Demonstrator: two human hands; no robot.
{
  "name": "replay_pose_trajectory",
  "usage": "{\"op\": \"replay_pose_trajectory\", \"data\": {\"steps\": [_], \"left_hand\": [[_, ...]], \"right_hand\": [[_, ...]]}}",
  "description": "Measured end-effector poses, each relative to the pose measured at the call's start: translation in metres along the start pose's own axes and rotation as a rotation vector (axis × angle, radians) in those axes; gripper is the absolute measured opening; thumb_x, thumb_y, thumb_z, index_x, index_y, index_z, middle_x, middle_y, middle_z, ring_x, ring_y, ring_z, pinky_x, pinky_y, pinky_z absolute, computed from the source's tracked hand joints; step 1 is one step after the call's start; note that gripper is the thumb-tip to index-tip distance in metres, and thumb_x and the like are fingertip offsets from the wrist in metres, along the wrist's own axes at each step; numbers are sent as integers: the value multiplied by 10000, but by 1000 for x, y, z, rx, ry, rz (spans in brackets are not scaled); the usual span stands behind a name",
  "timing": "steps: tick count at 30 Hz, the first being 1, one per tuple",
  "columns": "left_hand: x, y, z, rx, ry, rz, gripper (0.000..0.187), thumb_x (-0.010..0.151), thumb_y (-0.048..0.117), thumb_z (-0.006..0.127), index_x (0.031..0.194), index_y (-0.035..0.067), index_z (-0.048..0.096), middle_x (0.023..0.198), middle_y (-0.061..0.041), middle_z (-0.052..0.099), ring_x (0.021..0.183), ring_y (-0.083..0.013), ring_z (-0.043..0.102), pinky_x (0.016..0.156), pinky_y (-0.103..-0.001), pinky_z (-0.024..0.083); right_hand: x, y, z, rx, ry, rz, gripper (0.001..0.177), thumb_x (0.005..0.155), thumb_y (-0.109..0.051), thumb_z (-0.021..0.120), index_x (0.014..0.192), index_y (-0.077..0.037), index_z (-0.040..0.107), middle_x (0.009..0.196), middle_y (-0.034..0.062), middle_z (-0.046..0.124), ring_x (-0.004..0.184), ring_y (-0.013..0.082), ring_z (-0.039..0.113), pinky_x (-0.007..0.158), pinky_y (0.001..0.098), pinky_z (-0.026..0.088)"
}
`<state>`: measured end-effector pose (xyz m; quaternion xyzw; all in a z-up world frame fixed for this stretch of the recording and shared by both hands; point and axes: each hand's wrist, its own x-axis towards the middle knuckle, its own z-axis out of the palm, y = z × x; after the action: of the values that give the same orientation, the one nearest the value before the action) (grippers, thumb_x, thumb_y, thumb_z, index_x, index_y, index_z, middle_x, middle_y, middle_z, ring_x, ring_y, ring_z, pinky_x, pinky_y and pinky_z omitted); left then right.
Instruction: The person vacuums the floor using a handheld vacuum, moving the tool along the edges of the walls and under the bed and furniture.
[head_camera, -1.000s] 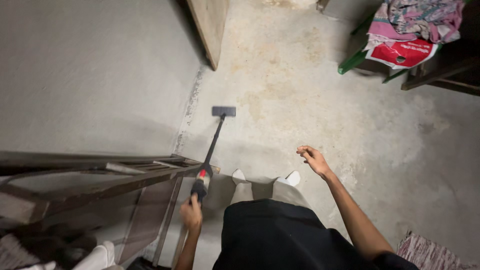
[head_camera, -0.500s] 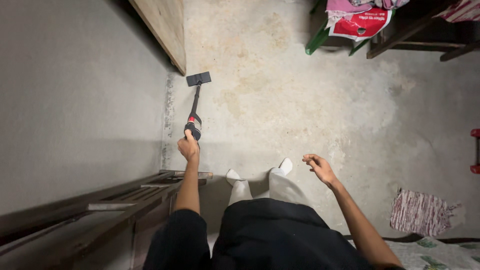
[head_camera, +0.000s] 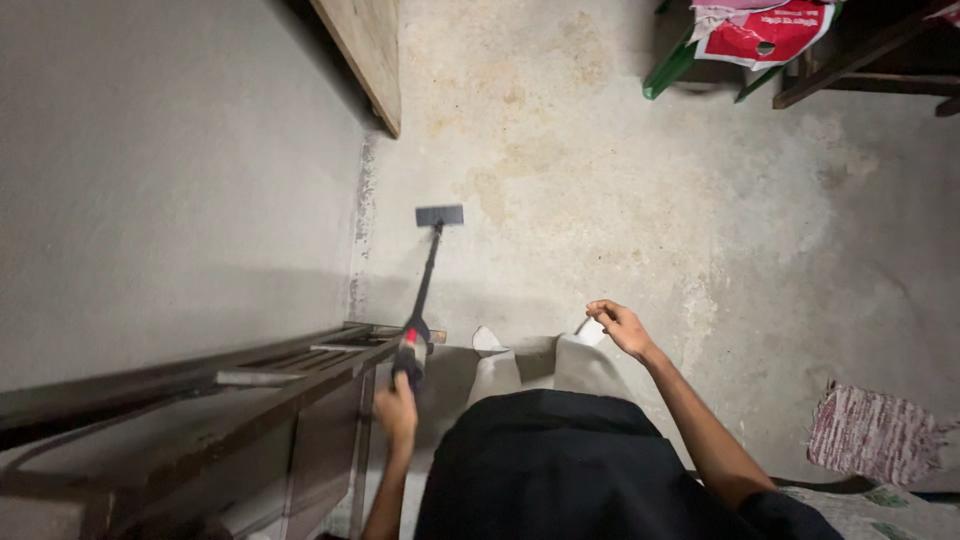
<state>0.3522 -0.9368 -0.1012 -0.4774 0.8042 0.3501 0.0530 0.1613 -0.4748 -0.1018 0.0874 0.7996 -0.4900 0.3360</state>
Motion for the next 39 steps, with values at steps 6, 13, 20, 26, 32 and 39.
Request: {"op": "replay_pose_trajectory", "data": {"steps": [6, 13, 20, 26, 32, 39], "left_hand": [[-91, -25, -62, -9, -20, -33, 549, 941, 432, 569, 824, -78, 737, 667, -232, 691, 662, -383, 715, 662, -497, 522], [-88, 24, -34, -32, 28, 91, 535, 939, 443, 577, 796, -45, 743, 627, -176, 666, 591, -297, 652, 637, -465, 485], [30, 148, 83, -205, -37, 164, 596, 960, 502, 535, 747, -25, 713, 623, -162, 663, 591, -306, 653, 612, -482, 491], [79, 262, 117, -348, -160, 158, 657, 962, 515, 546, 694, -74, 662, 588, -155, 597, 562, -300, 626, 585, -494, 504], [99, 265, 136, -103, -102, 322, 674, 940, 564, 536, 806, -61, 747, 736, -248, 696, 763, -404, 700, 765, -506, 523], [95, 195, 109, 28, -87, 307, 644, 899, 555, 589, 911, -67, 755, 852, -313, 698, 858, -474, 685, 778, -553, 509]], "right_hand": [[1, 4, -9, 22, -45, -43, 397, 1004, -254, 507, 1327, -53, 618, 1252, 74, 719, 1148, 173, 661, 917, 344, 536], [-3, 19, -62, 23, -2, -15, 380, 1001, -241, 517, 1319, -77, 644, 1221, 45, 731, 1074, 195, 656, 891, 348, 539], [-35, 40, -96, 50, 92, 5, 372, 1002, -242, 524, 1310, -65, 634, 1238, 46, 724, 1143, 154, 659, 901, 333, 540], [-74, 61, -96, 89, 213, 61, 386, 1007, -257, 526, 1314, -50, 636, 1239, 64, 737, 1123, 173, 670, 896, 344, 542], [-105, 87, -75, 154, 288, 137, 402, 1005, -269, 504, 1337, -69, 613, 1248, 43, 717, 1098, 155, 653, 903, 338, 538], [-99, 90, -40, 188, 300, 114, 390, 1003, -264, 519, 1326, -73, 627, 1237, 45, 733, 1096, 158, 661, 885, 340, 543]]}}
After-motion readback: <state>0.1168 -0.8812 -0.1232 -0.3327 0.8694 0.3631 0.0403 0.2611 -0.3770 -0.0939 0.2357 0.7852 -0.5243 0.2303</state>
